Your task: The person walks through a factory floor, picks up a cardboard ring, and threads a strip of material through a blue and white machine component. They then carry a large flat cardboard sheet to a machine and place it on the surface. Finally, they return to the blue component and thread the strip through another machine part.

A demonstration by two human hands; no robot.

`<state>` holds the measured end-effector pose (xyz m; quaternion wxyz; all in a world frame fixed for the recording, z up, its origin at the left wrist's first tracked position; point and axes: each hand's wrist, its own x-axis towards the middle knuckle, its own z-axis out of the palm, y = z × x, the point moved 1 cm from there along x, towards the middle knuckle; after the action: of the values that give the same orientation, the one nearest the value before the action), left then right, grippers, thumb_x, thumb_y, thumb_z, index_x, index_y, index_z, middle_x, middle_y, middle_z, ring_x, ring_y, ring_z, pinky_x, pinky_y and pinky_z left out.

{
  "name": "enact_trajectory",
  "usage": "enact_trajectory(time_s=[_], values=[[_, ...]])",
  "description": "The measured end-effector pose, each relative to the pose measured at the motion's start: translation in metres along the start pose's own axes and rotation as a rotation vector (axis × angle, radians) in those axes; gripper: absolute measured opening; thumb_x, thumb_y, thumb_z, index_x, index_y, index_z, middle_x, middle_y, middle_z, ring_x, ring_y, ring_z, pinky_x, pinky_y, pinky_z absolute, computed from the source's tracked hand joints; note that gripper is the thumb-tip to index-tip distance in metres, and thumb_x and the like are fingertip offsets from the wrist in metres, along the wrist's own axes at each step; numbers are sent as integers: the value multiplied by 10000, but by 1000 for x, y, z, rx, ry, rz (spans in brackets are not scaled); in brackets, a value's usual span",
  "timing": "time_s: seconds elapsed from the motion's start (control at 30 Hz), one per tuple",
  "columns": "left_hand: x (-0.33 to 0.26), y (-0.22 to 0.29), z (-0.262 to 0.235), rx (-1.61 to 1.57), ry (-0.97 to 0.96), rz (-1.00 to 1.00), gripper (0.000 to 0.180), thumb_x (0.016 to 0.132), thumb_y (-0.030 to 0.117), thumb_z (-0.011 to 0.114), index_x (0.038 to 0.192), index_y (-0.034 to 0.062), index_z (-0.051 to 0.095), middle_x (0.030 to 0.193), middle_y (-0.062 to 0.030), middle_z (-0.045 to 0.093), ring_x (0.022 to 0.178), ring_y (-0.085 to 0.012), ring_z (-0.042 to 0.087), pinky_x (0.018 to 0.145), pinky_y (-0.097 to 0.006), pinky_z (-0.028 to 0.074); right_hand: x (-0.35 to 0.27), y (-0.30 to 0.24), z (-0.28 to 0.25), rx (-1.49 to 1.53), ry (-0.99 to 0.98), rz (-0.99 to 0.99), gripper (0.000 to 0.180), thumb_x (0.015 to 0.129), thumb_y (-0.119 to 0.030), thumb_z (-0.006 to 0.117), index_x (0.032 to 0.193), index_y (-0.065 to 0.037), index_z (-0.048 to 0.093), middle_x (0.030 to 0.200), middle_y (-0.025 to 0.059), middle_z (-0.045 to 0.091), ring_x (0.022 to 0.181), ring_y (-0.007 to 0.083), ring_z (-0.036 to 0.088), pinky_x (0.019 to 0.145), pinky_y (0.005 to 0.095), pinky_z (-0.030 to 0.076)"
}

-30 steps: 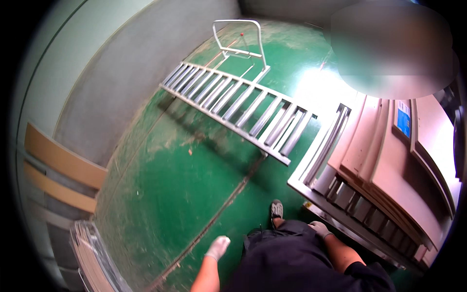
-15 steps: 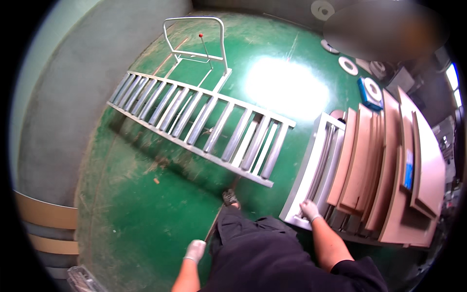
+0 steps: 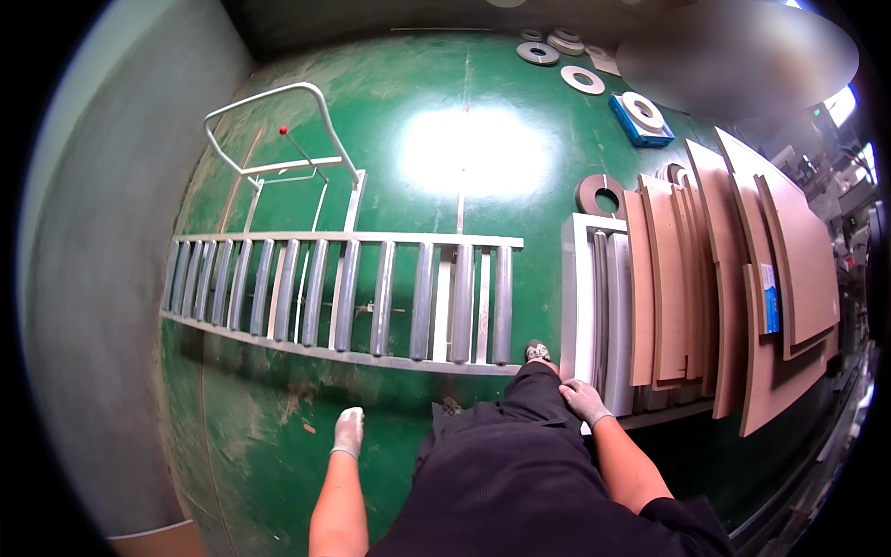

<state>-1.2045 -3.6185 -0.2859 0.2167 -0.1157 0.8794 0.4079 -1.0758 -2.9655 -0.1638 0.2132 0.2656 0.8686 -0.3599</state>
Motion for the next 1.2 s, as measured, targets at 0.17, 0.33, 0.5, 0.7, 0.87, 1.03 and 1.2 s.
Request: enact_trajectory(time_s=[0.17, 0.33, 0.5, 0.7, 0.87, 1.03, 1.2], values=[[43, 166, 94, -346, -291, -228, 343, 1042, 342, 550, 1231, 76, 656, 1063, -54, 724, 871, -142, 643, 744, -327, 497, 63, 65, -18, 168, 176, 106, 373, 981, -329, 601, 1081, -4, 756, 1058, 196, 744, 989, 308, 721, 914, 410, 549], [105, 291, 193, 188, -517, 276, 398, 1063, 324, 564, 1286, 3, 643, 1212, -138, 703, 1120, -257, 664, 991, -369, 512, 190, 75, -52, 202, 210, -144, 372, 1054, -324, 538, 1073, 5, 710, 1033, 185, 722, 911, 313, 716, 850, 424, 568], [146, 477, 182, 378, -510, 206, 421, 1048, 306, 588, 1312, -20, 628, 1330, -217, 663, 1272, -348, 614, 1095, -386, 465, 353, 61, -112, -4, 98, -259, 349, 1032, -361, 533, 1064, -76, 731, 1090, 205, 728, 1064, 394, 681, 953, 476, 540], [188, 518, 114, 375, -102, 36, 453, 1035, 320, 579, 1332, -20, 622, 1310, -233, 667, 1261, -370, 615, 1091, -408, 467, 465, -50, -264, 227, 388, -167, 351, 1005, -353, 590, 1025, -37, 741, 1061, 218, 729, 1042, 402, 680, 938, 464, 534], [251, 555, 127, -338, -157, -367, 751, 1080, 629, 364, 1441, -7, 536, 1374, -181, 646, 1253, -290, 630, 1083, -421, 496, 547, -61, -303, 567, 427, -181, 264, 1018, -260, 571, 1022, -46, 726, 1060, 161, 721, 1037, 348, 676, 922, 432, 544], [336, 578, 138, 335, -172, -20, 683, 1101, 535, 362, 1271, -70, 631, 1242, -294, 667, 1231, -428, 603, 1024, -442, 472, 557, -59, -294, 76, 317, -282, 293, 1040, -250, 525, 1054, -53, 742, 1093, 167, 728, 1059, 348, 676, 944, 442, 537], [450, 604, 184, 250, -883, 66, 390, 1049, 315, 488, 1174, 19, 709, 1194, -218, 716, 1118, -346, 673, 986, -423, 508, 554, 21, -243, -176, 110, -333, 248, 976, -203, 555, 1062, -17, 695, 1087, 165, 720, 1090, 342, 664, 937, 450, 531]])
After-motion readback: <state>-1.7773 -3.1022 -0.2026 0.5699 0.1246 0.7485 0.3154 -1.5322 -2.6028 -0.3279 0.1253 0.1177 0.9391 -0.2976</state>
